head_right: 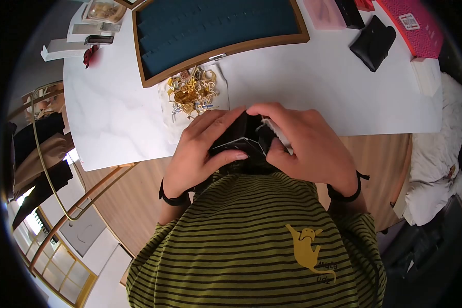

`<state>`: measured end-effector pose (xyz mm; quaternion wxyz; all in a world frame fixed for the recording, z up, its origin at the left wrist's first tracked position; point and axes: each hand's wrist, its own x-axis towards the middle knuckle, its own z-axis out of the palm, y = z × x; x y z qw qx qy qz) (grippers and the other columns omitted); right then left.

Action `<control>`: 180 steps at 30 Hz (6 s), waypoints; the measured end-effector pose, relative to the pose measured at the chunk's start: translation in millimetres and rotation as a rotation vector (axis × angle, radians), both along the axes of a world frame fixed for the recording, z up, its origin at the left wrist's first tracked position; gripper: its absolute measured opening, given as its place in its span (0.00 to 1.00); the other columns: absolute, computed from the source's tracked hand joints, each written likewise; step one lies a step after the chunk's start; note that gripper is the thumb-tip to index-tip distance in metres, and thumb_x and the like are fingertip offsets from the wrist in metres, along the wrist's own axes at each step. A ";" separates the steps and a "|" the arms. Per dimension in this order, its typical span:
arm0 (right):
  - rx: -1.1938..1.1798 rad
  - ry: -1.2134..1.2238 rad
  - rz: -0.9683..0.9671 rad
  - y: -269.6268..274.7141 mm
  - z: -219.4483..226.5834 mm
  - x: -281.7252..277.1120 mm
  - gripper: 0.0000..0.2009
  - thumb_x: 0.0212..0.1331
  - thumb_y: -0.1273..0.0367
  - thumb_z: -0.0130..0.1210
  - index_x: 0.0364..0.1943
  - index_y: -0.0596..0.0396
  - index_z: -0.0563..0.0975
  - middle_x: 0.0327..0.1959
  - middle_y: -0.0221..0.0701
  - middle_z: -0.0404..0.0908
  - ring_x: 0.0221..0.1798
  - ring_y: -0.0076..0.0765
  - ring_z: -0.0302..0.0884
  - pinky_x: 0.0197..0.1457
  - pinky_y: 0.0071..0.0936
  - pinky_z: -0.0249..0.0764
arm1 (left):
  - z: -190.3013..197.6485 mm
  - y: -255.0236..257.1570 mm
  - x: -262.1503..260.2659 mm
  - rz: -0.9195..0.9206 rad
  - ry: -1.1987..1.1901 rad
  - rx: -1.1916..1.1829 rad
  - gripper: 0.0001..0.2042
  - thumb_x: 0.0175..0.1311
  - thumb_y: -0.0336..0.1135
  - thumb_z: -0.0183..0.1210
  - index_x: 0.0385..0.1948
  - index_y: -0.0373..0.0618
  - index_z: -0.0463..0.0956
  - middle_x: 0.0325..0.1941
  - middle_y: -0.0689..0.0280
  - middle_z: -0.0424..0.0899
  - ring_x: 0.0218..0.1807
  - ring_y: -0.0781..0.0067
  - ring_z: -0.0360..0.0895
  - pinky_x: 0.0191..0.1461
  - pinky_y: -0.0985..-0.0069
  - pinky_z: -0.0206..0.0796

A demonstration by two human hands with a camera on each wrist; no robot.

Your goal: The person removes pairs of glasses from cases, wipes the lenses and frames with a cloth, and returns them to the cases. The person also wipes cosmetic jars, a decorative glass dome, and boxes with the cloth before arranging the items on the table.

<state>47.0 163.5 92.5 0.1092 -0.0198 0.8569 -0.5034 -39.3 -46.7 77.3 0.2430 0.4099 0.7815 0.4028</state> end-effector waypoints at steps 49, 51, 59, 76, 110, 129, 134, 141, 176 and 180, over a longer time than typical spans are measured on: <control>0.005 0.745 -0.313 20.4 23.8 -1.5 0.10 0.41 0.77 0.64 0.27 0.56 0.75 0.21 0.32 0.74 0.17 0.34 0.70 0.21 0.24 0.64 | 37.9 56.5 -11.3 -0.112 0.342 0.296 0.15 0.48 0.34 0.67 0.38 0.43 0.75 0.55 0.58 0.70 0.36 0.64 0.80 0.34 0.72 0.77; 0.170 0.799 -0.329 19.4 20.1 2.8 0.09 0.43 0.79 0.59 0.31 0.59 0.75 0.22 0.33 0.75 0.19 0.37 0.72 0.23 0.26 0.68 | 29.0 56.7 -10.2 -0.078 0.288 0.343 0.17 0.48 0.34 0.67 0.37 0.42 0.71 0.55 0.55 0.71 0.38 0.58 0.81 0.34 0.70 0.77; 0.036 0.777 -0.390 21.6 6.7 8.3 0.17 0.43 0.83 0.51 0.42 0.62 0.78 0.36 0.39 0.83 0.24 0.29 0.79 0.29 0.20 0.74 | -1.4 55.4 -5.7 0.025 0.071 0.692 0.33 0.32 0.35 0.78 0.39 0.48 0.63 0.53 0.44 0.73 0.54 0.50 0.75 0.51 0.63 0.71; 0.083 0.393 -0.180 26.8 41.7 7.6 0.17 0.41 0.80 0.53 0.40 0.54 0.78 0.20 0.33 0.73 0.14 0.35 0.67 0.20 0.26 0.64 | 0.1 47.4 4.8 0.074 0.158 0.680 0.24 0.40 0.35 0.75 0.35 0.45 0.67 0.50 0.51 0.76 0.39 0.62 0.82 0.37 0.75 0.76; -0.091 0.356 -0.004 41.0 35.3 9.6 0.20 0.28 0.78 0.58 0.34 0.48 0.83 0.17 0.25 0.69 0.17 0.25 0.68 0.18 0.22 0.60 | -0.9 45.1 -4.1 0.110 0.003 0.644 0.28 0.38 0.25 0.70 0.43 0.47 0.65 0.52 0.51 0.75 0.45 0.56 0.80 0.40 0.73 0.75; -0.484 0.368 -0.219 33.8 29.9 6.8 0.11 0.48 0.72 0.62 0.37 0.58 0.81 0.18 0.31 0.71 0.18 0.25 0.65 0.22 0.21 0.59 | -5.1 48.5 -1.6 0.158 -0.004 0.662 0.28 0.38 0.23 0.69 0.44 0.46 0.64 0.53 0.52 0.75 0.46 0.60 0.79 0.40 0.74 0.74; -0.264 0.416 -0.196 33.6 13.6 5.6 0.07 0.50 0.74 0.59 0.30 0.63 0.76 0.19 0.30 0.70 0.19 0.26 0.64 0.24 0.22 0.61 | -4.8 48.0 -1.2 0.157 0.000 0.660 0.28 0.38 0.24 0.69 0.44 0.45 0.65 0.53 0.52 0.75 0.45 0.61 0.79 0.40 0.75 0.74; -0.296 0.429 -0.203 35.7 19.5 2.9 0.12 0.46 0.75 0.61 0.38 0.62 0.78 0.21 0.31 0.73 0.21 0.25 0.69 0.26 0.20 0.64 | 0.7 46.7 0.7 0.145 0.012 0.627 0.27 0.38 0.24 0.68 0.44 0.46 0.67 0.53 0.52 0.75 0.46 0.58 0.79 0.41 0.73 0.75; -0.483 0.353 -0.395 12.5 14.0 -3.1 0.36 0.42 0.77 0.64 0.62 0.59 0.65 0.16 0.20 0.64 0.20 0.14 0.58 0.30 0.13 0.55 | 7.6 46.1 9.3 0.111 -0.016 0.469 0.34 0.55 0.25 0.58 0.65 0.39 0.52 0.58 0.54 0.69 0.56 0.66 0.71 0.54 0.70 0.64; -0.341 0.437 -0.345 19.5 12.8 -2.9 0.27 0.42 0.77 0.63 0.54 0.58 0.74 0.17 0.21 0.65 0.19 0.14 0.58 0.28 0.14 0.56 | -4.2 55.5 14.0 0.223 -0.088 0.671 0.29 0.54 0.24 0.61 0.58 0.41 0.56 0.55 0.51 0.72 0.49 0.68 0.73 0.47 0.74 0.66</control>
